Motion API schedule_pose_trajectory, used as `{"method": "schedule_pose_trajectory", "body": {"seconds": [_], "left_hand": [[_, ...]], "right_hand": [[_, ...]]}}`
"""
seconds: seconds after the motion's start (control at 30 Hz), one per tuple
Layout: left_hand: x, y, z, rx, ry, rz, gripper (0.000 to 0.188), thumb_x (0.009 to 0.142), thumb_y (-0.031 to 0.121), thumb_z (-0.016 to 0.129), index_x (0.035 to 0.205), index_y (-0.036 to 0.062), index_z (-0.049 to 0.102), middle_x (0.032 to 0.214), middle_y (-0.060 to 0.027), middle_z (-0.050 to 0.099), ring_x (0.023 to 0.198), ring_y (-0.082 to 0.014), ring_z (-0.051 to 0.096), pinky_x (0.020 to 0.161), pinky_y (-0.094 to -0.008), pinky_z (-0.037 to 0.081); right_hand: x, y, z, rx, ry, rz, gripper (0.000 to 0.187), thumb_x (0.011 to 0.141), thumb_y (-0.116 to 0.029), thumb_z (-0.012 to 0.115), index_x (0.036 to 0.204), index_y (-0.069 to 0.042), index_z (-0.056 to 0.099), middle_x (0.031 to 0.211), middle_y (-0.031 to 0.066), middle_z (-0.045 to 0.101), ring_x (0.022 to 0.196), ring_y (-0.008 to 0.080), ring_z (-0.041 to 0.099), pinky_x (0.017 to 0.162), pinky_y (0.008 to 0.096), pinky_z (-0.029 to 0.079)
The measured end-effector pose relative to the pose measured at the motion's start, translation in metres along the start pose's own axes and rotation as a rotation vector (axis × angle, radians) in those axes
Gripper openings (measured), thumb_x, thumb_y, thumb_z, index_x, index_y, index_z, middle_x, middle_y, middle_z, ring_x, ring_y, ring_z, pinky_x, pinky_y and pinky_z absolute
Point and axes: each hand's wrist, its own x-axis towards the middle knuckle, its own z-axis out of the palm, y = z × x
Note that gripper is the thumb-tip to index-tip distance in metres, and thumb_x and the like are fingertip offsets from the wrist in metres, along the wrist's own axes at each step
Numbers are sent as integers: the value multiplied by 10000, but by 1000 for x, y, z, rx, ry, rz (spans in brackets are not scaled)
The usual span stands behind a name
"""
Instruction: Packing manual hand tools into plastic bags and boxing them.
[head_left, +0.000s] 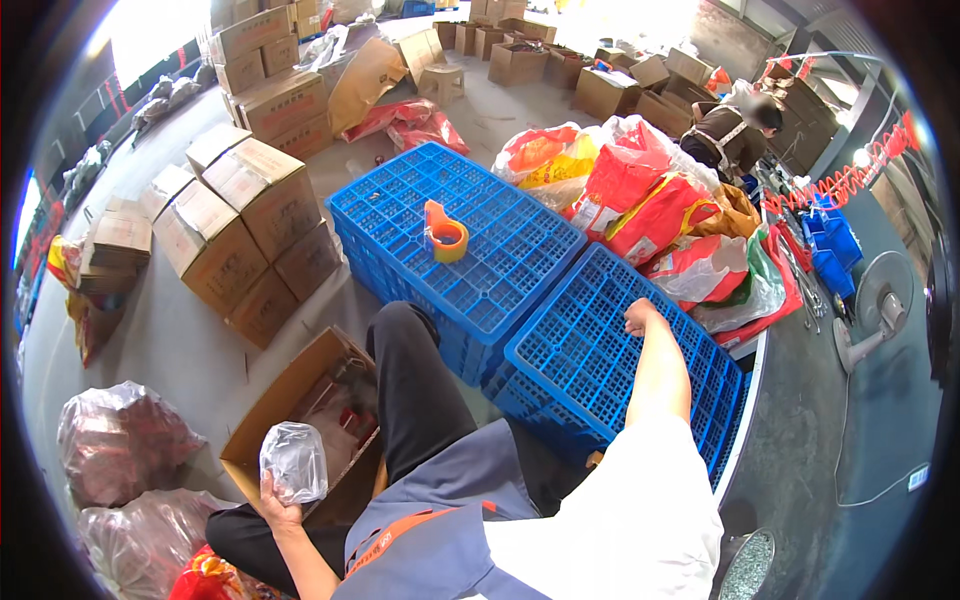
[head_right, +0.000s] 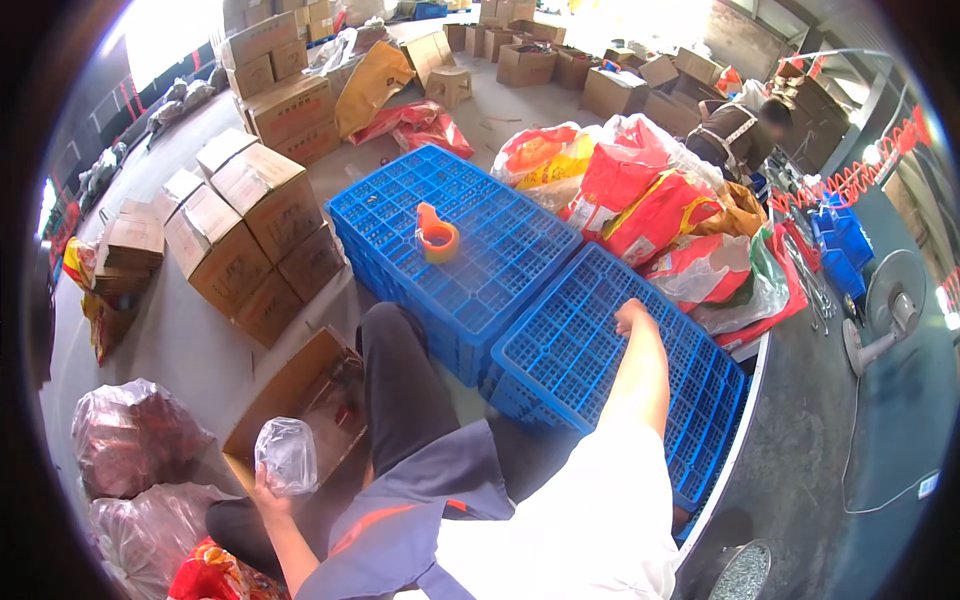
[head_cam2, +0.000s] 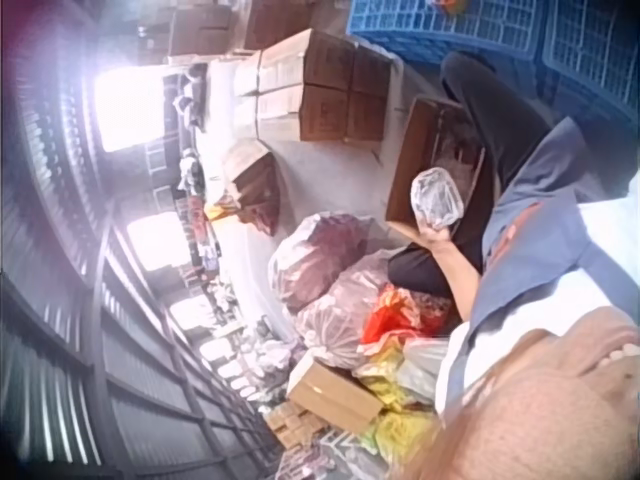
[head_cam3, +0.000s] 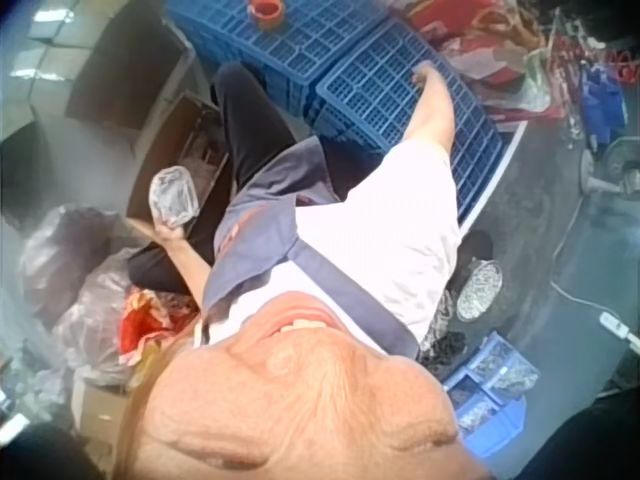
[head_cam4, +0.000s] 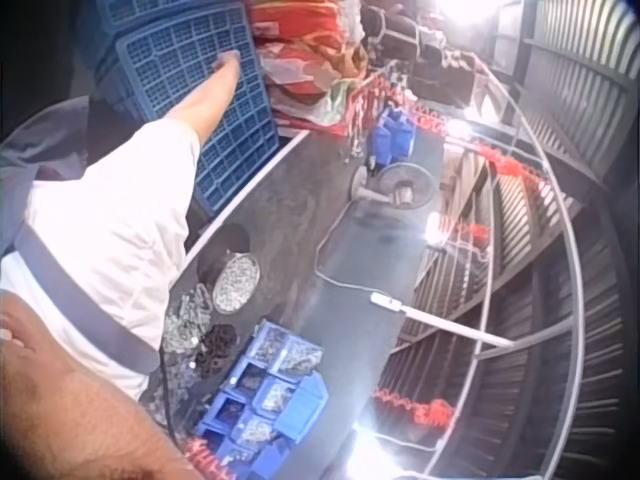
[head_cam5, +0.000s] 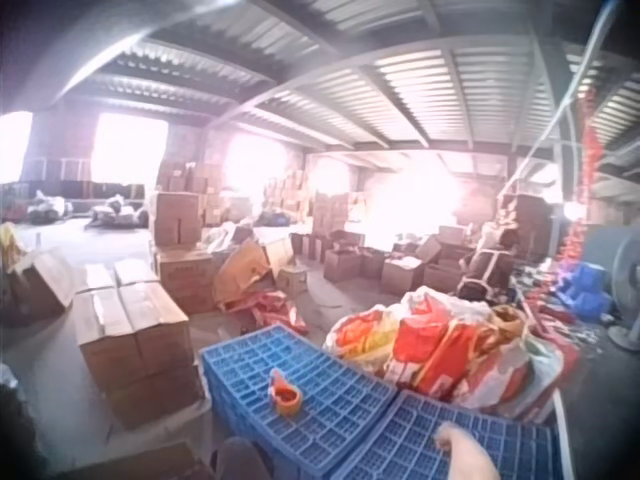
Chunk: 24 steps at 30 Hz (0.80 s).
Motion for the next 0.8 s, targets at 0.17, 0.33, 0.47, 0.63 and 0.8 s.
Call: {"method": "schedule_pose_trajectory", "body": {"seconds": [0.17, 0.33, 0.47, 0.63, 0.8], "left_hand": [[24, 9, -54, -91, -71, 26, 226, 848, 215, 609, 997, 47, 576, 958, -78, 622, 862, -232, 600, 791, -402, 501], [3, 7, -13, -152, -16, 65, 245, 862, 229, 591, 1024, 46, 580, 986, -68, 620, 904, -229, 591, 818, -398, 491], [1, 5, -11, -63, -18, 74, 227, 847, 197, 605, 1026, 59, 586, 965, -50, 616, 907, -218, 585, 822, -393, 487], [-1, 4, -4, -8, -10, 89, 197, 826, 166, 628, 1001, 80, 599, 829, -9, 594, 762, -160, 578, 731, -341, 501], [-13, 5, 17, 21, 144, 106, 144, 816, 182, 646, 931, 101, 616, 620, 61, 461, 524, -69, 450, 542, -237, 437]], "right_hand": [[0, -6, 0, -15, -19, -11, 162, 815, -64, 497, 942, -7, 580, 792, 120, 625, 664, 207, 633, 583, 347, 532], [0, 4, -15, -1, 42, -10, 132, 811, -63, 511, 903, -2, 583, 766, 121, 630, 623, 202, 631, 535, 335, 525], [-2, -3, -32, -39, 167, -51, 113, 799, -52, 510, 798, 12, 603, 699, 124, 637, 570, 202, 628, 474, 335, 512], [4, -10, -65, -89, 382, -114, 141, 755, -34, 512, 713, 42, 623, 613, 139, 627, 485, 225, 613, 411, 338, 486], [34, -3, -75, -54, 587, -167, 192, 754, -81, 529, 683, 61, 637, 595, 178, 624, 471, 236, 614, 429, 361, 480]]}}
